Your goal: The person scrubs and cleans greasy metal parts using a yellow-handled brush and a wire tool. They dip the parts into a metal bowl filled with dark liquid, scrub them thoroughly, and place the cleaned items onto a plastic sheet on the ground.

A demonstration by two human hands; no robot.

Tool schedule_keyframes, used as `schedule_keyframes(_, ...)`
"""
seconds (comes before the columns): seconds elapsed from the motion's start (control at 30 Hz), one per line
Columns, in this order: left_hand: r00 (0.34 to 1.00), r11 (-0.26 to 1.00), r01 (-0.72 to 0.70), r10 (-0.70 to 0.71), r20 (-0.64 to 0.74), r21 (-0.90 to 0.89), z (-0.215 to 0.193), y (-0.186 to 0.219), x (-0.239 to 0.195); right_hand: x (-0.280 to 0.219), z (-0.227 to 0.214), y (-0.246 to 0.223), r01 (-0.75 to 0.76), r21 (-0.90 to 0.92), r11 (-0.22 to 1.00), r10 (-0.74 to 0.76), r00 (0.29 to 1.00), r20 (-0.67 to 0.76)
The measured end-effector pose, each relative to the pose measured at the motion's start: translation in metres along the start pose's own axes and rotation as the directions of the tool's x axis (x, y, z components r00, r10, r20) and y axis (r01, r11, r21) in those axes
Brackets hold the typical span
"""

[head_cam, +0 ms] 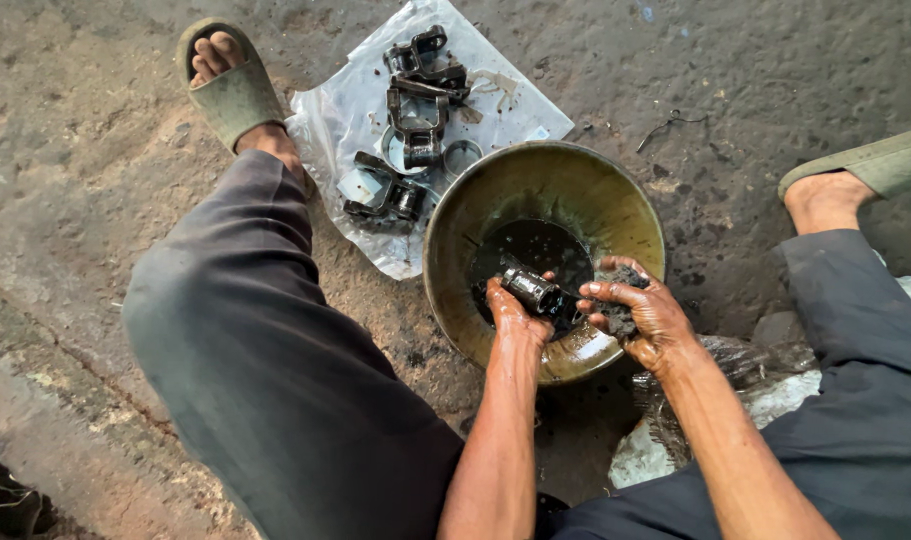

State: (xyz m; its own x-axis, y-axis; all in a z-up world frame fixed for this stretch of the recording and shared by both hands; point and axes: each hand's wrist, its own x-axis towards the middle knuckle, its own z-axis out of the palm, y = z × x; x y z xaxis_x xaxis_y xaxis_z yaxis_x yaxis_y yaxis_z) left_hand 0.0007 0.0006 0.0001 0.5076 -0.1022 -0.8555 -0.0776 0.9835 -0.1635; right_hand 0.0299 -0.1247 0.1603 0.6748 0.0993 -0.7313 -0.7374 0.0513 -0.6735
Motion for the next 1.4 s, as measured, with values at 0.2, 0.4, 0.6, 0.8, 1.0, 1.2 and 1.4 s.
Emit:
schedule_keyframes(0.2,0.998,0.973,-0.024,0.012,0.053,0.228,0.008,-0.006,-0.01,-0.01,0.005,-0.011,0.02,-0.067,0.998,-0.009,0.987,0.163)
schedule_keyframes(0.4,0.97,0.965,-0.011,-0.053,0.238,0.262,0.009,-0.01,-0.021,-0.013,0.017,-0.02,0.039,-0.084,0.996,-0.018,0.97,0.241)
schedule_keyframes(0.6,0.957,0.882,-0.052,-0.09,0.277,0.469,0.014,-0.017,-0.017,-0.006,0.032,-0.034,0.09,-0.275,0.957,-0.041,0.983,0.178)
schedule_keyframes(0.8,0.95,0.813,-0.059,-0.132,0.282,0.579,0.018,-0.021,-0.029,-0.023,0.045,-0.051,0.122,-0.265,0.957,-0.084,0.985,0.15)
schedule_keyframes(1.0,0.981,0.773,-0.006,-0.119,0.154,0.634,0.022,-0.023,-0.027,-0.031,0.056,-0.057,0.151,-0.28,0.948,-0.134,0.988,0.08)
schedule_keyframes(1.2,0.977,0.79,-0.063,-0.077,0.2,0.61,0.016,-0.028,-0.009,-0.029,0.052,-0.054,0.164,-0.161,0.973,-0.148,0.983,0.106)
schedule_keyframes(1.4,0.97,0.773,-0.026,-0.133,0.202,0.634,0.015,-0.029,-0.013,-0.024,0.048,-0.053,0.126,-0.109,0.986,-0.121,0.991,0.05)
